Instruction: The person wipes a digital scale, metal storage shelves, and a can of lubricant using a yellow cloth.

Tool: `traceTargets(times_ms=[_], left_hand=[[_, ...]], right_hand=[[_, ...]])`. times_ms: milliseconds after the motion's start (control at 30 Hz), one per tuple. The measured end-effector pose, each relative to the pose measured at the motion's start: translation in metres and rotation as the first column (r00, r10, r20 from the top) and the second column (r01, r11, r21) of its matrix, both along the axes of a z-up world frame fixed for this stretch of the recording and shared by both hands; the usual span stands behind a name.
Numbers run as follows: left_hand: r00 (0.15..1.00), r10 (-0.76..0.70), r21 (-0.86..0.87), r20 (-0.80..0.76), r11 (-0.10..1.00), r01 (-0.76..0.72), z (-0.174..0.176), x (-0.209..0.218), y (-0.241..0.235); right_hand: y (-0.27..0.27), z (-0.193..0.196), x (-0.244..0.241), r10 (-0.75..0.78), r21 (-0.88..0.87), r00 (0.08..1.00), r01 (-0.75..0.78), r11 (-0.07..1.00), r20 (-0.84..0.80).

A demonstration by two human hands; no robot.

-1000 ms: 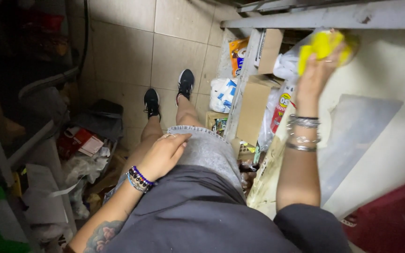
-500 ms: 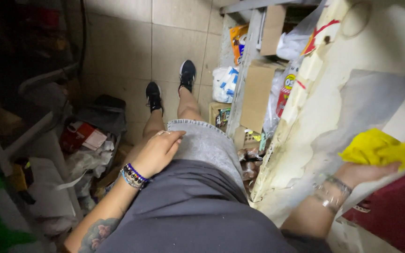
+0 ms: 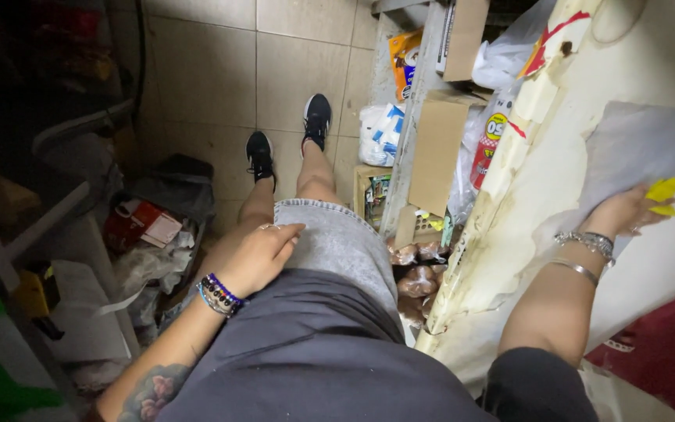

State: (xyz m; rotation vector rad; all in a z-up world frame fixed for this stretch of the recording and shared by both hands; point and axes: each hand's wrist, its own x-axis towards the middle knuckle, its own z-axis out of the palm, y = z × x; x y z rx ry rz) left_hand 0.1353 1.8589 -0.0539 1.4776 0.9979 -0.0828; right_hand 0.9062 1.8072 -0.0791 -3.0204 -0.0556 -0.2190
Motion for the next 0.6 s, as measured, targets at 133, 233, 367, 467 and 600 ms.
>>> traceTargets(times_ms=[133, 233, 367, 467, 600], left_hand=[[0.999, -0.002, 0.084, 0.048, 0.996, -0.002, -0.002, -0.001, -0.001], [0.998, -0.009, 0.116, 0.062, 0.993, 0.002, -0.001, -0.004, -0.006], [0.999, -0.005, 0.067, 0.041, 0.998, 0.002, -0.007, -0.004, -0.008], [0.998, -0.024, 0.083, 0.056, 0.996, 0.02, 0.006, 0.0, -0.001], [0.998, -0.041, 0.087, 0.041, 0.996, 0.037, 0.056, 0.006, 0.033]], right_hand=[[0.033, -0.035, 0.057, 0.117, -0.011, 0.992, -0.117, 0.993, 0.048], [0.083, -0.084, 0.065, 0.321, 0.258, 0.923, -0.37, 0.892, 0.214], [0.111, -0.059, -0.128, 0.811, -0.894, 0.538, -0.212, 0.395, 0.23], [0.154, -0.036, -0.314, 0.774, -0.098, 0.497, -0.859, 0.502, -0.393], [0.097, 0.017, -0.425, 0.879, 0.906, 0.333, -0.131, 0.402, -0.342]])
